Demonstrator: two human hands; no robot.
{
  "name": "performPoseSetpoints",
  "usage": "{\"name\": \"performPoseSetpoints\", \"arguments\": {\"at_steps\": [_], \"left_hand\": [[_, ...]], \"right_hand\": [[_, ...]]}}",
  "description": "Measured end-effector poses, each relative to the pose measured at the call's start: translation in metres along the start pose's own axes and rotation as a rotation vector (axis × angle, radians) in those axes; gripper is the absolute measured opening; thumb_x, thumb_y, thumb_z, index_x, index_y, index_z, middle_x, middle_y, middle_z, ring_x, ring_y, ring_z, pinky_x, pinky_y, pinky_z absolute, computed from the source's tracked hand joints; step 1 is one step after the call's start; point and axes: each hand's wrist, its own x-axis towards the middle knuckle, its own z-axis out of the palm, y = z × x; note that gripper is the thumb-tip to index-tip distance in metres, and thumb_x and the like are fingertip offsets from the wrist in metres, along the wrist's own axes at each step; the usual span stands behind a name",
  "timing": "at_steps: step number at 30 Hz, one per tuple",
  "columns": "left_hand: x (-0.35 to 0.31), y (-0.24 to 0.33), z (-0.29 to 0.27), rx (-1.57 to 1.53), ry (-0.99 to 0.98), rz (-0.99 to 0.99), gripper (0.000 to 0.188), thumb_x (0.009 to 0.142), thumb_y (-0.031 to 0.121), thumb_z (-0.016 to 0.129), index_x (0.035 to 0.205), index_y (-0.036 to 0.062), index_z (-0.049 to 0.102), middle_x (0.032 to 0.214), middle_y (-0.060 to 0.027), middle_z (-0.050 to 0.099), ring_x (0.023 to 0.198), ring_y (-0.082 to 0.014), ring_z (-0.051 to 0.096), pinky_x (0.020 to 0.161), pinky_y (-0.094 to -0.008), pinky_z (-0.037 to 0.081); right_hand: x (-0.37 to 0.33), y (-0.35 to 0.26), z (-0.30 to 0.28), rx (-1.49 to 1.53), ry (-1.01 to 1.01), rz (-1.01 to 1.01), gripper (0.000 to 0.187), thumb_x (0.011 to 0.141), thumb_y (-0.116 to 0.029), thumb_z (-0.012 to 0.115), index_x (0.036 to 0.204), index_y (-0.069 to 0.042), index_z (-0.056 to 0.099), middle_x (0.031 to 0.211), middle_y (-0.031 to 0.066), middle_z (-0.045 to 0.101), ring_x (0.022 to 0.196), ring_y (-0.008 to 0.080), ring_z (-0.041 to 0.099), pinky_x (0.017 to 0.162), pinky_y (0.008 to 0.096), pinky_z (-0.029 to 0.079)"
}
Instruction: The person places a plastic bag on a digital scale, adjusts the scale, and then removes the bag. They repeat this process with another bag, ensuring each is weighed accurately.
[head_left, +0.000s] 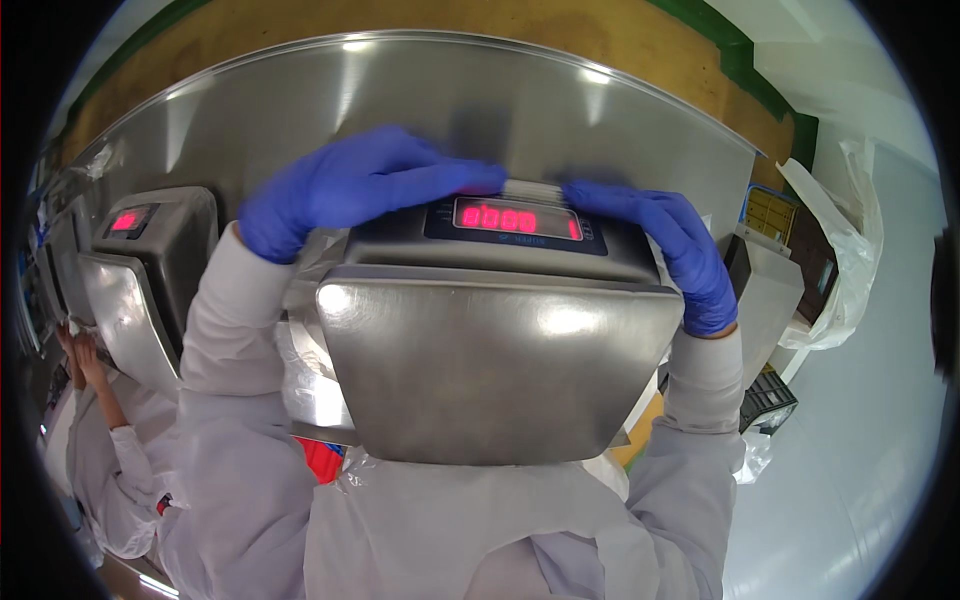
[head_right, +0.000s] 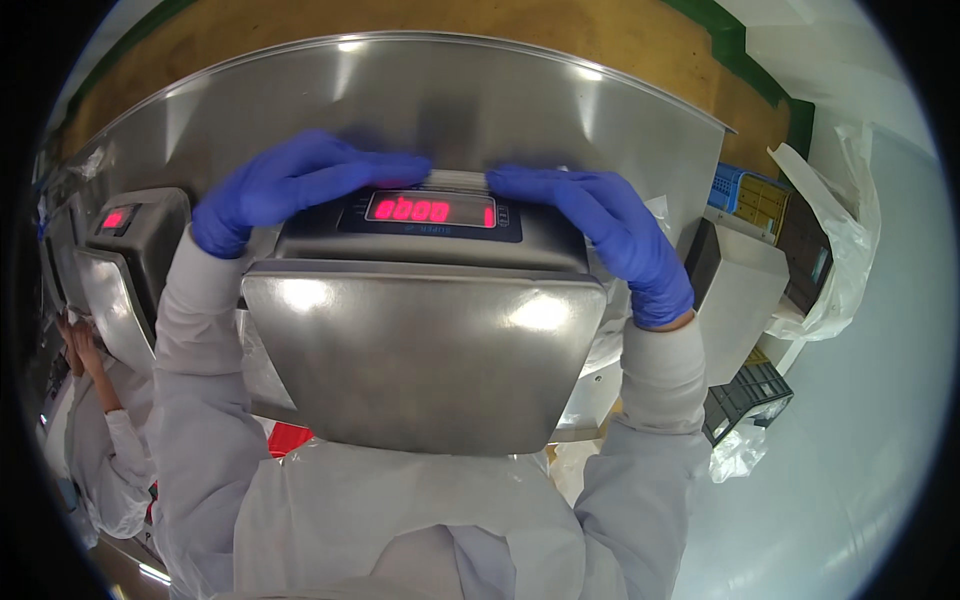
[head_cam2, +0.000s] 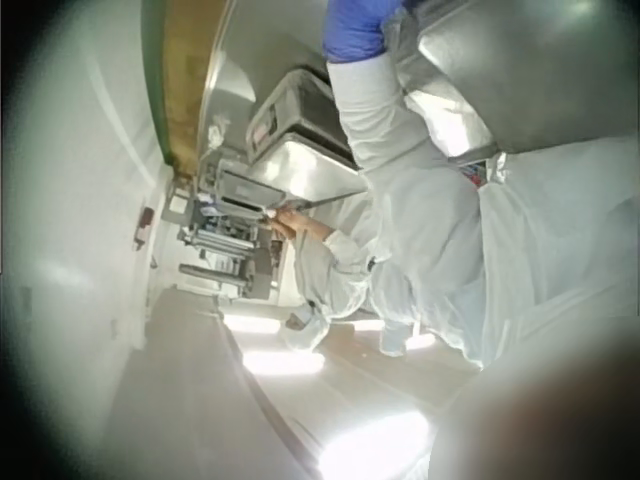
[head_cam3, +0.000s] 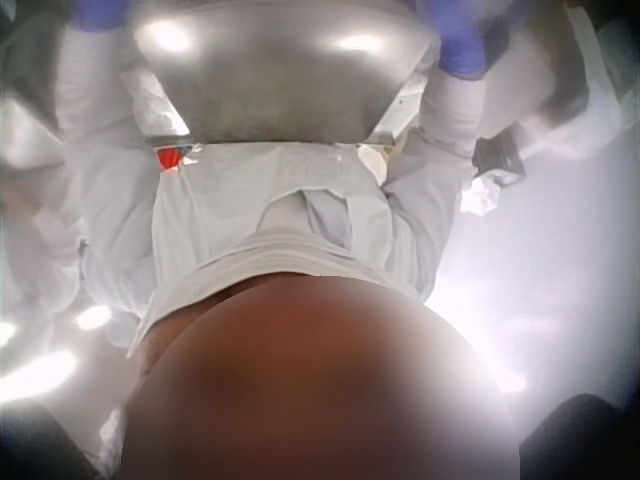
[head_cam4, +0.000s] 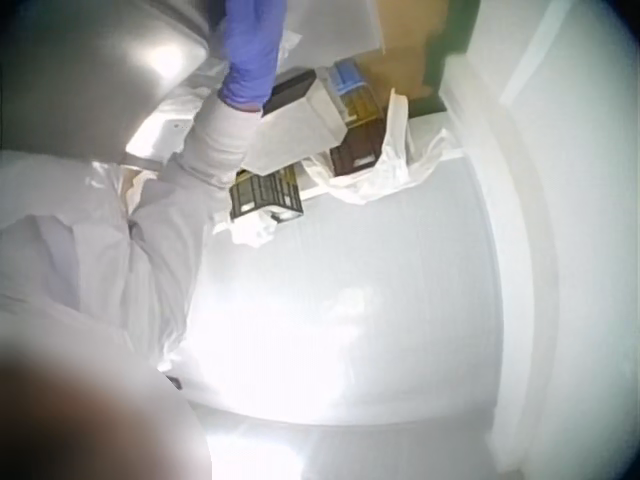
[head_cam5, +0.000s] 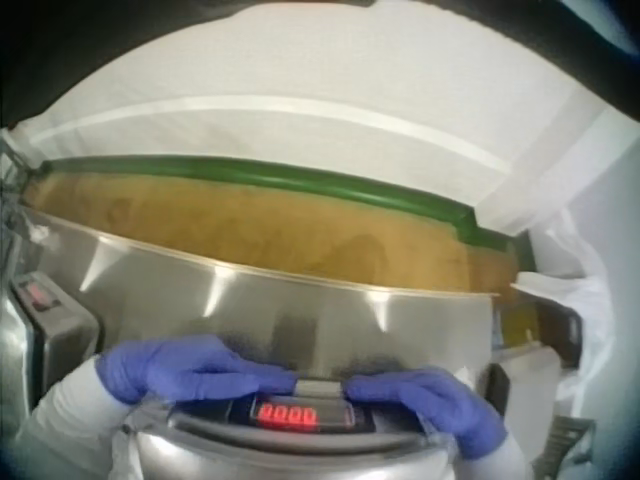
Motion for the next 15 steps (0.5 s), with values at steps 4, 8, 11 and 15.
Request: {"name": "performPoseSetpoints", "arguments": {"at_steps": [4, 8, 11, 15], "left_hand": [[-0.009, 0.001, -0.010, -0.107, 0.116, -0.117, 0.038, 0.094, 0.028, 0.045, 0.119, 0.0021, 0.058, 0.108, -0.0150, 0.064, 0.099, -0.0207, 0.060, 0.089, -0.0293, 0.042], [0.007, -0.008, -0.004, 0.038, 0.102, -0.016, 0.038, 0.095, 0.027, 0.043, 0.119, 0.0012, 0.058, 0.107, -0.0130, 0.065, 0.095, -0.0187, 0.061, 0.087, -0.0285, 0.043], [0.012, -0.009, -0.002, 0.021, -0.007, -0.036, 0.040, 0.095, 0.028, 0.043, 0.123, 0.0013, 0.054, 0.104, -0.0125, 0.066, 0.090, -0.0202, 0.063, 0.084, -0.0283, 0.045], [0.008, -0.003, -0.009, 0.086, 0.090, 0.025, 0.043, 0.094, 0.029, 0.044, 0.127, 0.0029, 0.051, 0.095, -0.0125, 0.068, 0.083, -0.0248, 0.064, 0.080, -0.0292, 0.047]], "right_hand": [[-0.001, 0.004, -0.005, 0.122, 0.123, 0.019, 0.040, 0.092, -0.024, 0.041, 0.104, 0.008, 0.062, 0.109, 0.0194, 0.063, 0.101, 0.0267, 0.061, 0.095, 0.0331, 0.043], [0.005, 0.008, -0.001, -0.046, 0.078, -0.012, 0.038, 0.092, -0.021, 0.041, 0.103, 0.009, 0.062, 0.104, 0.0187, 0.065, 0.097, 0.0265, 0.062, 0.093, 0.0336, 0.044], [0.007, 0.005, -0.005, -0.326, 0.012, -0.043, 0.040, 0.093, -0.023, 0.040, 0.104, 0.008, 0.062, 0.104, 0.0187, 0.064, 0.098, 0.0278, 0.061, 0.092, 0.0339, 0.044], [0.004, -0.004, -0.012, -0.054, 0.026, -0.088, 0.041, 0.093, -0.023, 0.038, 0.107, 0.007, 0.062, 0.105, 0.0181, 0.064, 0.099, 0.0292, 0.061, 0.091, 0.0328, 0.044]]}}
